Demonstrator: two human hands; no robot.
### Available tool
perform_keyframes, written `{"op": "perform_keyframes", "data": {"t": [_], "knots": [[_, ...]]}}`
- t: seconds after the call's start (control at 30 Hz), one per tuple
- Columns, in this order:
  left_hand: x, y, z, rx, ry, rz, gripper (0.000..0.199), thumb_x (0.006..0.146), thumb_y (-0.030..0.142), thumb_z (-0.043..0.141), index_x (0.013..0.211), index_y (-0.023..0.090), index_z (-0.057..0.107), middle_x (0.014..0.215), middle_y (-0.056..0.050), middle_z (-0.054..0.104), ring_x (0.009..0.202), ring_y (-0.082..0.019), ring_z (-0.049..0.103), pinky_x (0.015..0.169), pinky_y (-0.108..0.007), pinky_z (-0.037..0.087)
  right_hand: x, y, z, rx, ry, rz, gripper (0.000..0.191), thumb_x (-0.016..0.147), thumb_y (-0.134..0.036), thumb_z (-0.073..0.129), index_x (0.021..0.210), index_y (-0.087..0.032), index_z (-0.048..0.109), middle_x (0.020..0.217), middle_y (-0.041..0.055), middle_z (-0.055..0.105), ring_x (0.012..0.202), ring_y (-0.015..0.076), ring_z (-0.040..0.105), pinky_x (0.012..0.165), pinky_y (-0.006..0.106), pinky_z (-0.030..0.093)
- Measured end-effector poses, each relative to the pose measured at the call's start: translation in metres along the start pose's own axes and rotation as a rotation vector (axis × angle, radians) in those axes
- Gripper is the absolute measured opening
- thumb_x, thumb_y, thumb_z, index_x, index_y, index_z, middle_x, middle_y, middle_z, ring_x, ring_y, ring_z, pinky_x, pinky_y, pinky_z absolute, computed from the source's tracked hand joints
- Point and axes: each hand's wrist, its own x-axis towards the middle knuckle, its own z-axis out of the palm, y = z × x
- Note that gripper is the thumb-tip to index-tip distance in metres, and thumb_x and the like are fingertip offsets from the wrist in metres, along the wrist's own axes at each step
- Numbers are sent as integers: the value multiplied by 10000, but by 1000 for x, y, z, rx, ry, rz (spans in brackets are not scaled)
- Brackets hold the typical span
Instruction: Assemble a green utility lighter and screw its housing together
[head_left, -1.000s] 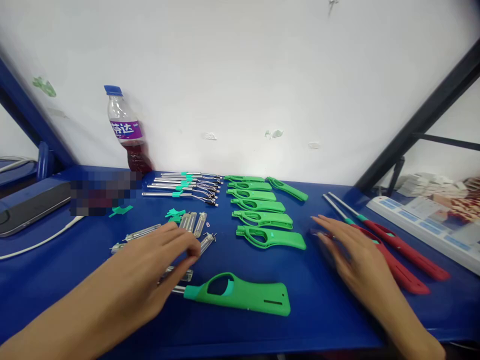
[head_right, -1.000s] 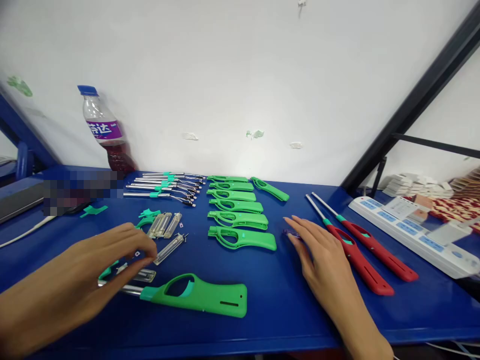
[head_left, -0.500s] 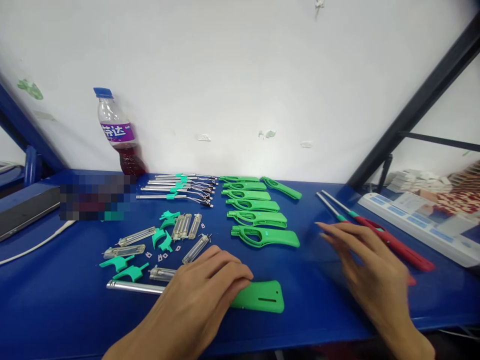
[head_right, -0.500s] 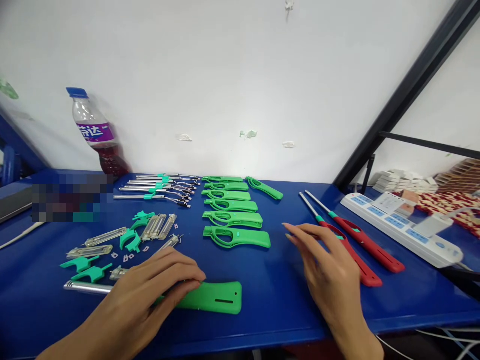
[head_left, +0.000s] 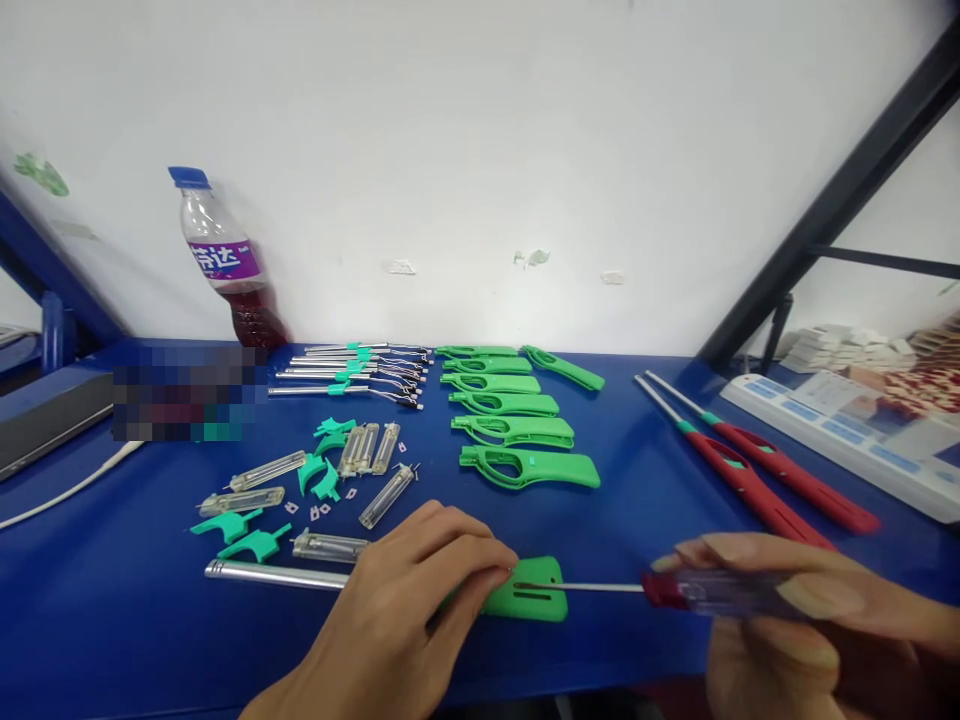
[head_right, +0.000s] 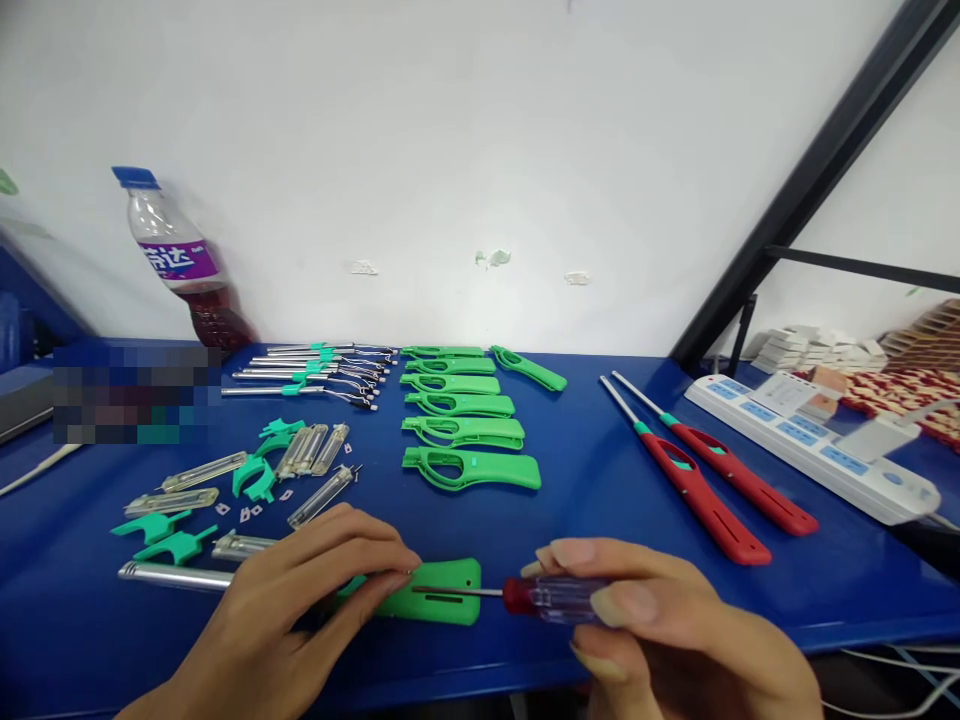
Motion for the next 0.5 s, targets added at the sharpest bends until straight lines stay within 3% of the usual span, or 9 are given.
{"op": "perform_keyframes", "data": {"t": [0.1,0.23,0.4,0.5], "knots": [[-1,0,1,-17,-4,1,195,1002,43,629,1077,202,711,975,7,730,846,-98,678,783,-186,552,2,-2,9,23,87,11,249,897,-362,855,892,-228,645,935,-22,740,731,160,747,600,339,662],[-2,1,1,-18,-19,-12,195,1002,50,636,1086,207,715,973,11,731,856,-96,678,796,-176,552,6,-7,20,-8,171,34,317,862,-393,890,868,-235,615,857,-54,729,704,143,735,610,336,643],[-2,2,3,-34,-11,-23,204,1005,43,629,1095,201,722,995,6,735,877,-85,698,814,-146,557,6,-11,24,5,196,76,340,850,-433,897,839,-238,618,768,-67,688,713,144,736,457,286,555],[-1,2,3,-41,-12,-29,213,999,37,629,1099,198,725,998,0,741,873,-87,709,814,-144,562,5,-15,25,52,197,124,319,855,-415,897,838,-246,627,782,-55,704,732,155,731,446,285,548]]}}
